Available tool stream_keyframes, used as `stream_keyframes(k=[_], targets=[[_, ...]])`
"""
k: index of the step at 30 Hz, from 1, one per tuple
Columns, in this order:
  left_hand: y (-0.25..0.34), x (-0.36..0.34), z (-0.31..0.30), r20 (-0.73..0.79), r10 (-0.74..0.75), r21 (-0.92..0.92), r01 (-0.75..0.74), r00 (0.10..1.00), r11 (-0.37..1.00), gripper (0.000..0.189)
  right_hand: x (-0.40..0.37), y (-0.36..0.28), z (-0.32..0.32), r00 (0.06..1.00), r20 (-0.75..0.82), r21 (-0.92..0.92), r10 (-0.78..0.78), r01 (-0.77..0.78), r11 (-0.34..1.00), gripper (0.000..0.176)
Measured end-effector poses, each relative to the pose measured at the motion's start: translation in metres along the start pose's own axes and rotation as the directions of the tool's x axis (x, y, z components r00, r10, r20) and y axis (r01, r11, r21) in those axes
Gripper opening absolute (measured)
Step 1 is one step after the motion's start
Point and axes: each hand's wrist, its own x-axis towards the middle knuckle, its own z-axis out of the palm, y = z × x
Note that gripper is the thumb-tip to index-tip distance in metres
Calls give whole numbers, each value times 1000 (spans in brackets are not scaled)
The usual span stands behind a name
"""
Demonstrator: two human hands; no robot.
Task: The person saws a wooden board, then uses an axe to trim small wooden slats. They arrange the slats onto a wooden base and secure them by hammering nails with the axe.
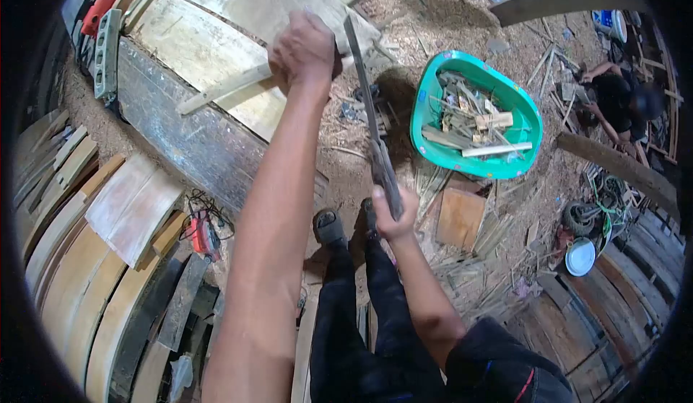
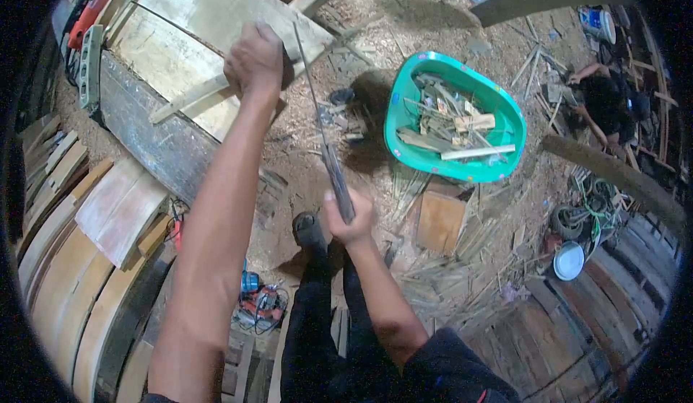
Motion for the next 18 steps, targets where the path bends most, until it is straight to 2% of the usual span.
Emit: stream_keyframes(k=[1,3,4,7,8,9,11,12,15,18], targets=[[1,1,-1,-5,-3,5,3,1000,1000,35,5,0,2,999,-24,24,-49,50,998,16],[-1,-8,2,11,0,14,0,1000,1000,36,44,2,8,997,82,1,10,-10,1000,17],[-1,-4,2,-2,0,17,0,1000,1000,37,59,2,14,993,104,-68,63,-57,996,18],[-6,-9,4,-27,23,-14,-23,999,1000,37,46,-9,15,986,61,36,157,-159,987,21],[-4,-10,5,-13,13,-11,-13,1000,1000,37,33,-16,6,989,60,41,136,-138,990,18],[-1,-6,4,-12,4,-13,-5,1000,1000,37,15,-4,-1,998,40,-66,-45,48,997,18],[-2,3,2,-21,10,-17,-11,1000,1000,36,-1,8,-2,1000,8,-30,8,-8,1000,16],[-4,-3,3,-1,14,-15,-14,1000,1000,36,12,6,-1,997,74,-97,-25,32,995,18],[-5,10,12,4,-12,-10,12,1000,1000,36,57,11,15,992,102,7,80,-81,997,18],[-3,1,7,-9,1,4,-1,1000,1000,37,63,20,9,994,108,3,10,-10,1000,20]])
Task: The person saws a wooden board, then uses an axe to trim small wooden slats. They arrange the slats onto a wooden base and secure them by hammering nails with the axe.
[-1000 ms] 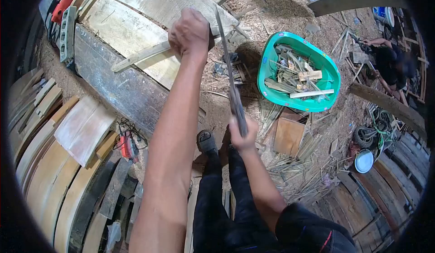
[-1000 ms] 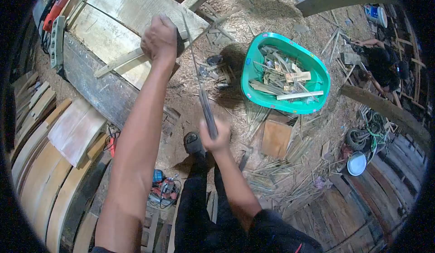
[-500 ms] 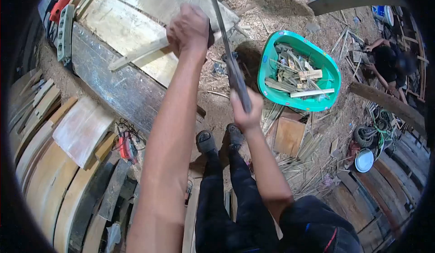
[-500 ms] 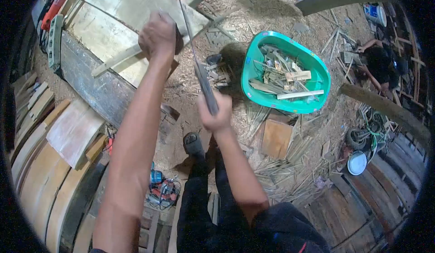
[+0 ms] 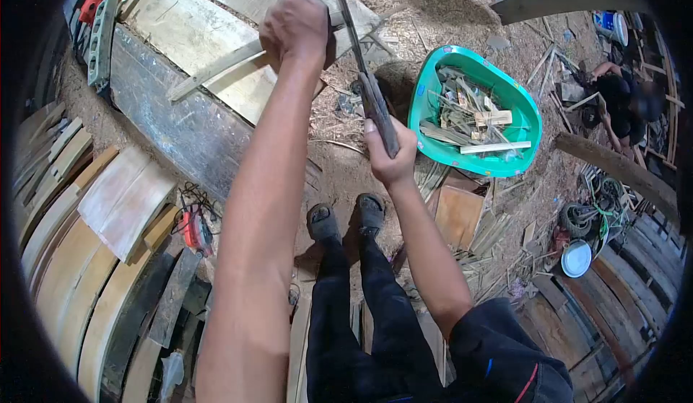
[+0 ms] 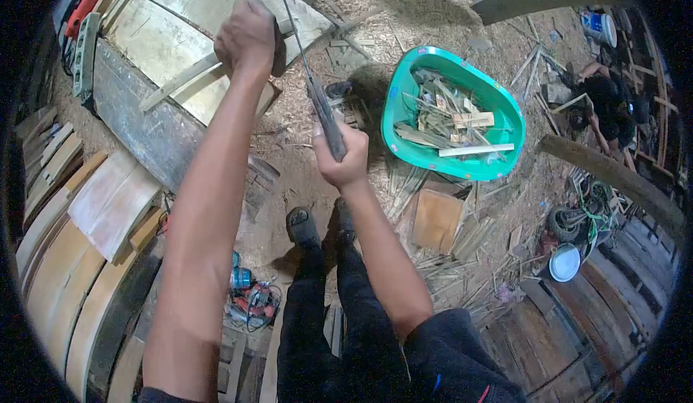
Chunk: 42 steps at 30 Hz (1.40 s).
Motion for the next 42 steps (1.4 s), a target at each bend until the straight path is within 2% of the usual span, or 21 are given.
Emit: stream_keyframes(k=[2,5,6,9,10,13,14,16,19,20,23,24,27,29,31,32,35,36,38,39,42], targets=[[8,1,-6,-42,45,11,-44,998,999,32,1,-8,-6,998,-41,24,-47,48,999,22],[29,-3,-8,81,43,-97,-35,996,995,32,-4,-18,-13,997,-78,83,-26,32,996,28],[34,-1,-4,156,65,-54,-57,986,997,32,-7,-15,-15,996,-84,114,-13,23,993,30],[31,1,4,-46,161,-3,-161,986,987,32,-4,-4,-21,999,-45,129,-21,26,991,35],[32,3,-7,144,134,-22,-132,980,991,42,-3,-3,-21,1000,-20,144,-24,27,989,35],[26,6,20,-129,94,-81,-105,987,991,57,0,-12,-16,1000,-12,199,-24,26,980,32],[24,12,28,-107,31,-124,-44,994,991,66,0,-14,-14,999,-38,234,-11,20,972,32],[23,14,39,-152,28,-49,-36,988,998,64,1,-25,-14,995,-50,347,83,-61,936,29],[26,14,43,-153,8,24,-4,988,1000,61,-6,-18,-22,995,-5,224,98,-94,970,26],[26,11,39,-128,-3,31,7,992,999,60,-13,-21,-24,999,-43,81,-13,16,997,25],[29,20,36,-143,6,63,3,990,998,59,-48,-7,-23,995,-56,-33,-87,85,996,27],[29,20,38,-148,17,61,-8,989,998,59,-38,-15,-22,992,-83,-5,-95,95,995,31],[24,15,36,-119,31,70,-23,992,997,59,17,-20,-16,991,-60,244,120,-102,964,35],[27,14,35,-112,39,64,-32,993,997,59,7,-22,-12,996,-84,86,14,-6,996,37],[30,15,31,-80,26,78,-19,996,997,57,-40,-7,-19,993,-112,44,-37,42,998,36],[30,14,30,-74,22,92,-15,997,996,57,-57,2,-23,985,-120,-15,-122,121,993,36],[26,14,39,-81,18,84,-11,997,996,56,-6,-18,-18,988,-137,76,-72,83,994,35],[29,18,34,-71,5,74,0,997,997,55,18,-18,-12,995,-93,114,31,-20,993,34],[29,17,35,-89,14,38,-11,996,999,54,19,-15,-8,992,-100,106,73,-62,992,33],[28,18,35,-99,6,36,-2,995,999,54,18,-17,-9,991,-107,134,76,-61,989,33],[34,18,32,-92,11,28,-9,996,1000,55,-15,-27,-17,984,-162,16,-76,80,997,32]])
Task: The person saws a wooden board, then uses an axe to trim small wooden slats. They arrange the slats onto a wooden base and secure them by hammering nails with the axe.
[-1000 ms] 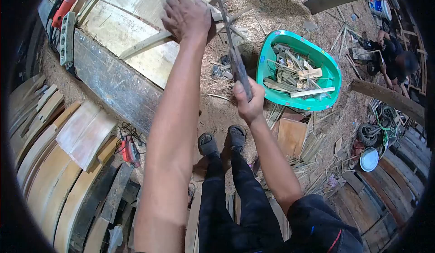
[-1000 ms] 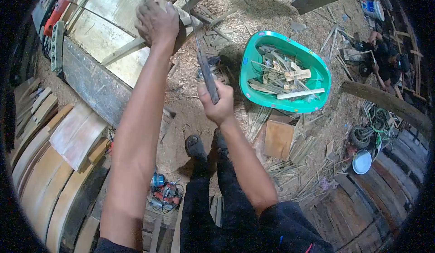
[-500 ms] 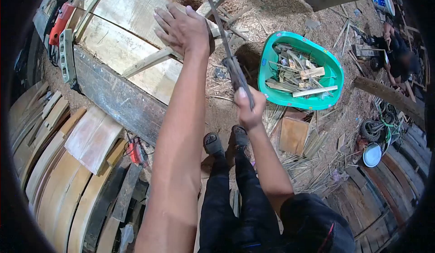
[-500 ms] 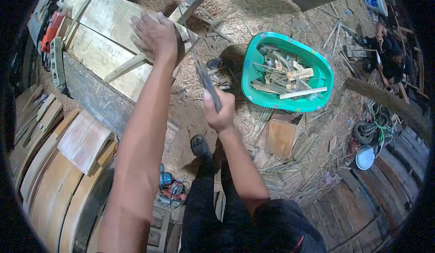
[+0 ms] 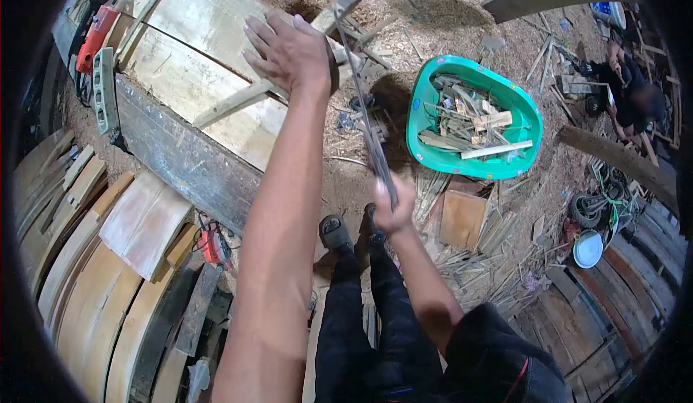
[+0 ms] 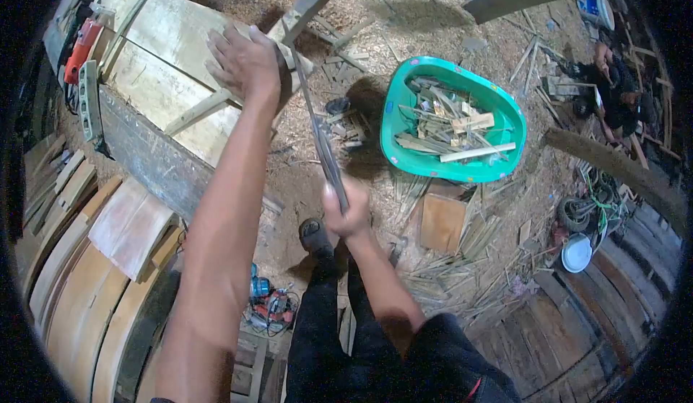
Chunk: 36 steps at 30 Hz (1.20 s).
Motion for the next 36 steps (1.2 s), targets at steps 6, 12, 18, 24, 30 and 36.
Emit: stream_keyframes(k=[6,12,18,24,30,36], targets=[[-6,-1,4,39,-1,41,-1,999,999,57,42,1,9,992,61,59,109,-113,992,32],[-5,-1,2,3,12,36,-12,1000,999,56,3,5,-14,995,96,-2,-21,21,1000,29],[-6,-6,5,-11,7,58,-6,1000,998,54,-14,-6,-13,994,56,29,91,-93,995,34],[-11,-1,12,-86,32,50,-28,996,998,52,35,8,6,982,112,41,150,-156,987,32],[-1,-2,-3,5,1,38,-1,1000,999,55,1,1,-16,996,75,15,-52,51,999,34],[-12,0,13,-103,37,77,-29,994,997,52,22,2,-5,993,102,8,61,-62,998,33]])
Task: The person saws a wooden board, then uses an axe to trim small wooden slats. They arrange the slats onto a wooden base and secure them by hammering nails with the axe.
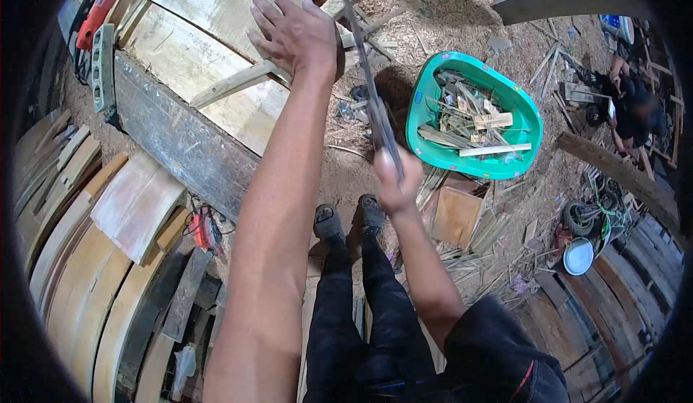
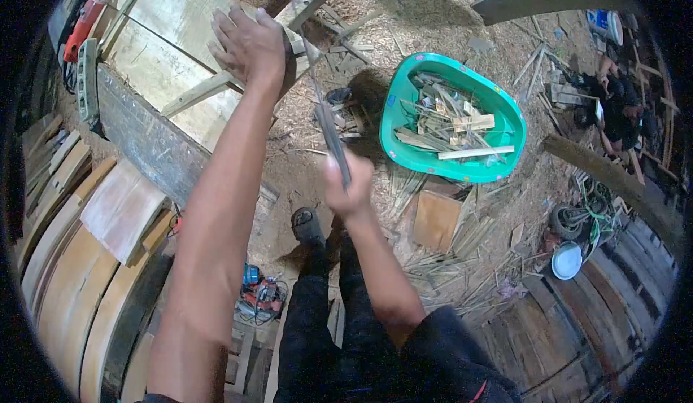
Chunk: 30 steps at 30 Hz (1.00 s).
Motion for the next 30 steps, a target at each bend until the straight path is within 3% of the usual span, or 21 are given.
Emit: stream_keyframes(k=[2,3,8,12,15,17,19,20,23,24,25,27,30], targets=[[2,2,2,-7,-4,-3,4,1000,1000,52,-54,11,-14,994,-51,7,-95,95,995,32],[1,4,2,-17,-7,-3,7,1000,1000,52,-45,9,-15,996,-16,7,-87,87,996,32],[2,-2,-3,-1,3,-7,-3,1000,1000,51,16,-5,5,996,19,45,86,-86,995,31],[3,0,-4,10,4,20,-4,1000,1000,52,-31,-21,-15,997,-6,-61,-74,74,995,33],[2,-2,-1,-3,1,-15,-1,1000,1000,52,11,-15,-7,998,43,12,35,-36,999,32],[3,-6,-3,13,8,12,-8,1000,1000,51,34,-5,12,996,-4,9,89,-89,996,32],[3,-1,-4,12,-4,17,4,1000,1000,51,-5,1,-2,1000,17,53,22,-23,998,32],[2,-1,-4,12,10,26,-10,1000,1000,50,-33,5,-12,993,-10,25,-113,114,993,32],[3,-2,-2,8,-6,25,5,1000,1000,50,-47,3,-17,998,-13,-10,-59,59,998,33],[4,-3,-3,16,-1,16,0,1000,1000,50,-13,-6,-8,997,-7,3,-83,83,997,34],[4,0,-4,15,-3,12,3,1000,1000,50,13,16,2,1000,13,54,15,-16,998,35],[3,-6,-4,23,7,5,-7,1000,1000,50,31,-3,11,996,5,38,87,-88,995,33],[1,-3,-2,11,5,-17,-5,1000,1000,49,-37,-9,-17,998,5,-18,-58,58,998,33]])
